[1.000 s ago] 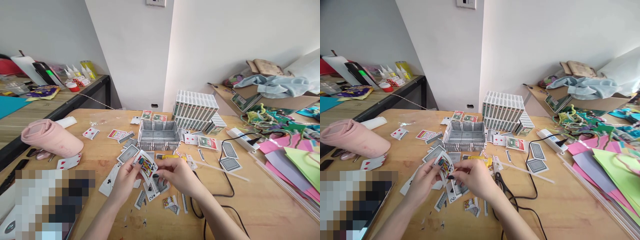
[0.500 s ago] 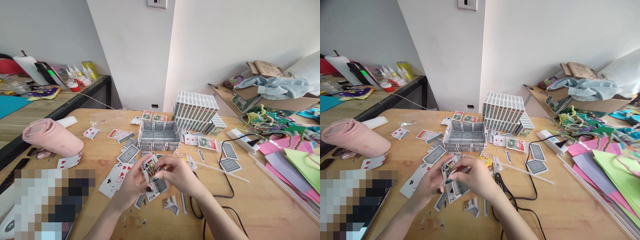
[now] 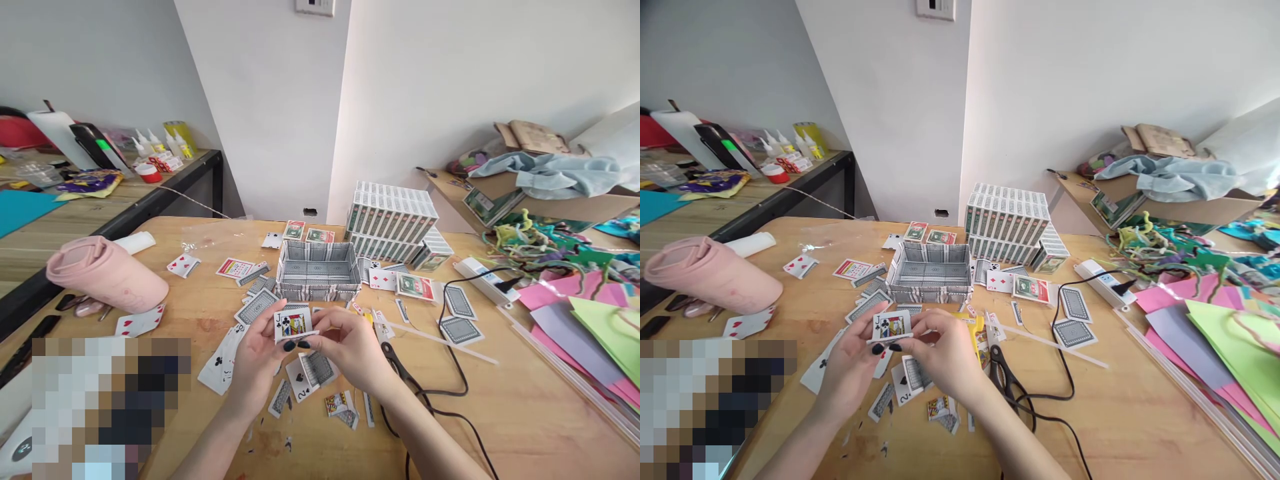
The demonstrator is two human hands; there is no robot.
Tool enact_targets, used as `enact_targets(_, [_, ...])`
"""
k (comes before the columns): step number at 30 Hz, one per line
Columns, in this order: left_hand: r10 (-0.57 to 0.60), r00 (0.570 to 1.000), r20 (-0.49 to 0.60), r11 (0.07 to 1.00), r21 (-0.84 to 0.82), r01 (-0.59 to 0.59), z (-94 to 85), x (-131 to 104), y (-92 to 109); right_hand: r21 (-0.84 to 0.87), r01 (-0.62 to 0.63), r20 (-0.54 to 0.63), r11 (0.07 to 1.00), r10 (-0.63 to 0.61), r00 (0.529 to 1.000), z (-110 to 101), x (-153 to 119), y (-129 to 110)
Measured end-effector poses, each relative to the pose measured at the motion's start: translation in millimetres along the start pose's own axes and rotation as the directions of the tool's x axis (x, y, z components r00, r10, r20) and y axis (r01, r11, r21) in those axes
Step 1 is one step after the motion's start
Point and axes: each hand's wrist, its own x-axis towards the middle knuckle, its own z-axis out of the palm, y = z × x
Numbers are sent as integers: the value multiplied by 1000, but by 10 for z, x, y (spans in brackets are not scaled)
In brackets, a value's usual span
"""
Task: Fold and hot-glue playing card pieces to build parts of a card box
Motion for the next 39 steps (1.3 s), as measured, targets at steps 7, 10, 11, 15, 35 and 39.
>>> enact_targets(7, [-10,1000,7,1000,24,10,-27,-2,-55,-17,-74,-22,997,74,997,7,8,-4])
enact_targets(10, [14,1000,-11,994,108,-13,-49,-1,-60,-92,-91,-5,992,90,996,-5,13,-13])
enact_targets(11, [24,999,-24,992,127,-21,-49,-1,-55,-107,-100,-10,989,99,995,-5,13,-10])
enact_targets(15, [-29,995,-99,998,53,34,34,-19,-12,-73,-132,-25,989,130,991,15,15,33])
enact_targets(35, [-146,975,-167,989,-58,138,87,4,-99,91,-239,93,967,230,969,-33,46,17])
enact_targets(39, [-92,981,-171,988,106,111,1,42,-102,-37,-189,92,981,192,977,-76,57,22])
